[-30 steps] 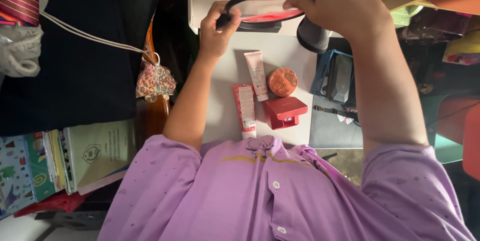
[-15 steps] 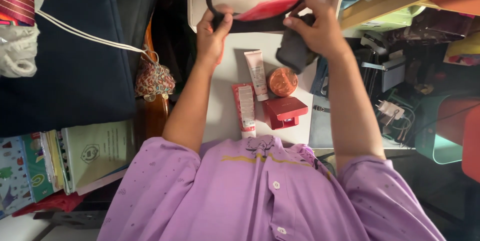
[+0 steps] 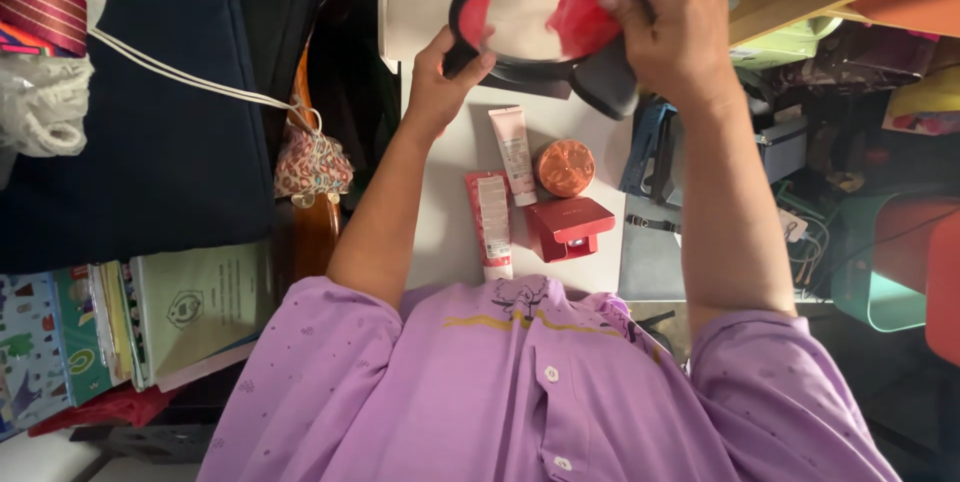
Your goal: Organizing and cleaning various electronic accessories and items on a desk.
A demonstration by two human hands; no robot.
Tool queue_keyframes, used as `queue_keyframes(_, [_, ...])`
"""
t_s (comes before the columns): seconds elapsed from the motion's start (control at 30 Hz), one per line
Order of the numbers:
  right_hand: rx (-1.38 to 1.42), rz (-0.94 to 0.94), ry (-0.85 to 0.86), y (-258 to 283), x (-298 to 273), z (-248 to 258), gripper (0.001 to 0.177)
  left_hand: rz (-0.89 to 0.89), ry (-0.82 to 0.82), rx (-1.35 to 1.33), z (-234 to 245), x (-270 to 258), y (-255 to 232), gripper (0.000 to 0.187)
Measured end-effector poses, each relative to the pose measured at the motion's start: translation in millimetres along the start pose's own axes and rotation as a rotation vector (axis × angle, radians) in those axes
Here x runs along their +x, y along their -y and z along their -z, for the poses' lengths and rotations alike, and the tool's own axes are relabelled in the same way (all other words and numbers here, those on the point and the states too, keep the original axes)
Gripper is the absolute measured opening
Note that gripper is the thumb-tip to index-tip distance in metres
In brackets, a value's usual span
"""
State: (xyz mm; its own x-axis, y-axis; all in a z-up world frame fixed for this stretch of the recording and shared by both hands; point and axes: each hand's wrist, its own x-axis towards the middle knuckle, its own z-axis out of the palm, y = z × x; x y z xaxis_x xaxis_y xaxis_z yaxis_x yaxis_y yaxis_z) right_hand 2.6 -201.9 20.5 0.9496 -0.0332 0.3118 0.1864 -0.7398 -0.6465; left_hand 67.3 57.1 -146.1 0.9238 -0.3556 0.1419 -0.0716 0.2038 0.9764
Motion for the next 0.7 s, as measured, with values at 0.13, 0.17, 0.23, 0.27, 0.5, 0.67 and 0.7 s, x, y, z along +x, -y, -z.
queue_keyframes(0.13, [-0.336, 0.315, 0.031, 25.0, 3.6, 12.6, 0.014, 0.009, -0.02, -0.044, -1.1, -4.5, 28.7, 0.019])
queue_keyframes(0.17, [-0.337, 0.34, 0.056, 30.9, 4.6, 14.4, 0.017, 0.023, -0.047, -0.051, -2.3, -5.5, 32.1, 0.015])
queue_keyframes(0.23, [-0.286, 0.33, 0.083, 35.0, 2.0, 17.1, 0.022, 0.062, -0.087, -0.105, 0.8, -5.1, 44.1, 0.015])
queue_keyframes(0.27, [-0.231, 0.319, 0.111, 37.0, 0.3, 17.8, 0.027, 0.104, -0.13, -0.156, 2.9, -6.1, 50.2, 0.015])
queue_keyframes(0.5, [0.166, -0.023, 0.031, -36.4, -61.1, -20.4, 0.046, 0.177, -0.227, -0.216, 20.3, -24.4, 45.3, 0.011])
queue_keyframes(0.67, [0.059, -0.197, -0.005, -68.6, -104.8, -54.5, 0.033, 0.264, -0.283, -0.223, 4.7, -30.9, 3.6, 0.012])
queue_keyframes(0.7, [0.06, -0.198, -0.009, -64.5, -106.8, -53.1, 0.033, 0.264, -0.279, -0.221, -1.2, -32.8, -6.7, 0.012])
